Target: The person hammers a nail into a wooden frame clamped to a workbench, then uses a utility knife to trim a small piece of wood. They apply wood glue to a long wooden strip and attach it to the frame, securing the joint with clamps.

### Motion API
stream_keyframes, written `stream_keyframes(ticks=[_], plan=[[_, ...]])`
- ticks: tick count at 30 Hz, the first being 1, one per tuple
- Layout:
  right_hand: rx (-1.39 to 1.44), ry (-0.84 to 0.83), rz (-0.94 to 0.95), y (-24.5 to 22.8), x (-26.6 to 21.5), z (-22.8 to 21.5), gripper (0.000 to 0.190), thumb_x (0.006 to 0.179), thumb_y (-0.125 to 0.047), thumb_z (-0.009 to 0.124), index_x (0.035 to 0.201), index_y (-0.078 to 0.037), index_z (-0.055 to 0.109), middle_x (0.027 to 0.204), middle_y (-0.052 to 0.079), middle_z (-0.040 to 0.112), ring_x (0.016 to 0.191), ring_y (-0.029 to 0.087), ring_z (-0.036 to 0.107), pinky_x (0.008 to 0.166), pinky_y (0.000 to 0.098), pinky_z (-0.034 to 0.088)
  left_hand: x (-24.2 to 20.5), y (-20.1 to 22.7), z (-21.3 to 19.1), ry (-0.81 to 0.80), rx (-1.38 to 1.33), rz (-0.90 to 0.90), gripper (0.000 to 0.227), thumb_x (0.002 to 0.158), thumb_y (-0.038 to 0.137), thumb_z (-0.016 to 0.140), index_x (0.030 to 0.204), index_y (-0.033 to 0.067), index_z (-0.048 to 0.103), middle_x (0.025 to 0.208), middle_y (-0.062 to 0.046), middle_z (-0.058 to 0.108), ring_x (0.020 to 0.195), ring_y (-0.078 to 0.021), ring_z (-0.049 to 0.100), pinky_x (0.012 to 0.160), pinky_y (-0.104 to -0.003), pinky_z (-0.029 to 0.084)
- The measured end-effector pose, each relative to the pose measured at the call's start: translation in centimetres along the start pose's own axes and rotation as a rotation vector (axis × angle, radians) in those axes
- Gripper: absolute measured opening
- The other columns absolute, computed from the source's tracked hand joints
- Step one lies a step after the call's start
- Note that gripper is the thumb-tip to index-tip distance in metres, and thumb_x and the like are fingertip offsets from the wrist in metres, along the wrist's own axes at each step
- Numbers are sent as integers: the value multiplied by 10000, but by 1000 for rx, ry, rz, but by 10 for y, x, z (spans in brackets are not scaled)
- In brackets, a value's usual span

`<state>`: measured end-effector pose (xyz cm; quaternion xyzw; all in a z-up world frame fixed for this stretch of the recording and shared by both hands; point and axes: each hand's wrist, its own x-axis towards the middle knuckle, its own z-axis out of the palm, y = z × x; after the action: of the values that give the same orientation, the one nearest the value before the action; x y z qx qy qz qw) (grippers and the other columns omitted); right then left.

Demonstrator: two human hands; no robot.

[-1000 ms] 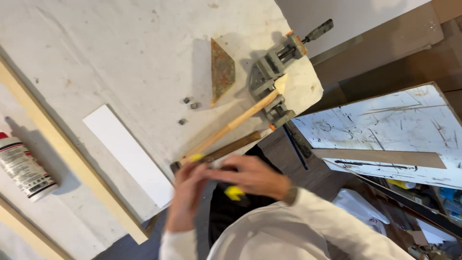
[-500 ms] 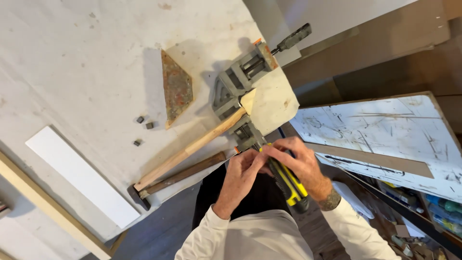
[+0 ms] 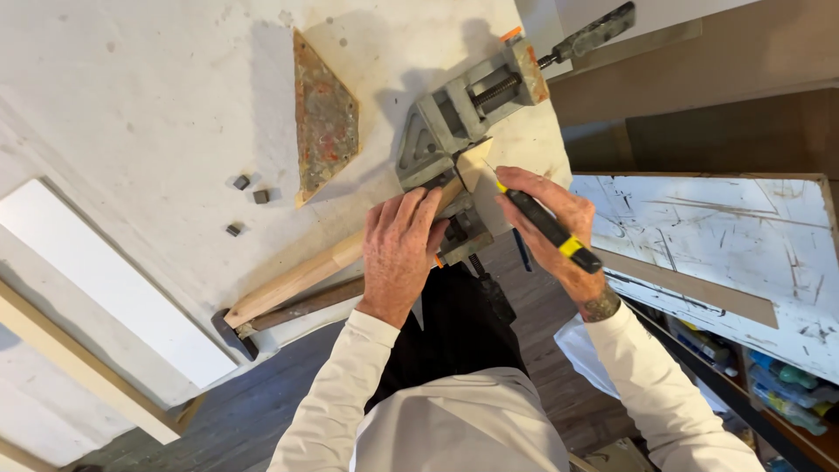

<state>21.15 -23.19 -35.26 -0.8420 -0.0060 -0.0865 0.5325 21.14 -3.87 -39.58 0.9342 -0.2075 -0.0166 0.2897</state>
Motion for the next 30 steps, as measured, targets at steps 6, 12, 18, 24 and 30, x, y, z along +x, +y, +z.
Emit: stream_keyframes(ticks=[6,12,18,24,30], plan=[[-81,-121,-60,-2,10,9,197,853,76,714,1043,24,717,1069,243,695,1012,369,685,825,427,564,-3,-12,4,8,-116,7,415,850,195,756,1214,94,583,1031,-55,626,1010,-241,641,841,-377,491],[10,-304,10,-3,-3,11,292,927,-218,615,1114,-5,684,1162,241,657,1108,399,625,948,496,478,-5,-12,2,25,-153,-3,414,849,202,753,1214,113,578,1025,-33,638,1004,-229,646,845,-367,491],[-42,-206,-82,30,-2,5,157,917,-44,636,1034,42,698,1072,272,685,1060,438,649,897,489,513,-5,-12,0,23,-170,8,404,838,187,746,1200,112,582,1010,-41,631,998,-247,639,846,-376,493],[1,-311,8,28,2,9,341,914,-247,613,1142,-3,682,1181,259,655,1144,427,610,955,468,482,-4,-15,5,23,-156,11,400,854,198,738,1213,115,583,1029,-42,637,1013,-237,637,855,-362,489],[10,-293,36,21,5,13,208,876,-29,657,1077,10,692,1098,247,686,1069,375,659,941,436,514,-2,-15,5,20,-135,22,429,831,191,751,1216,115,577,1017,-39,627,997,-239,635,842,-365,497]])
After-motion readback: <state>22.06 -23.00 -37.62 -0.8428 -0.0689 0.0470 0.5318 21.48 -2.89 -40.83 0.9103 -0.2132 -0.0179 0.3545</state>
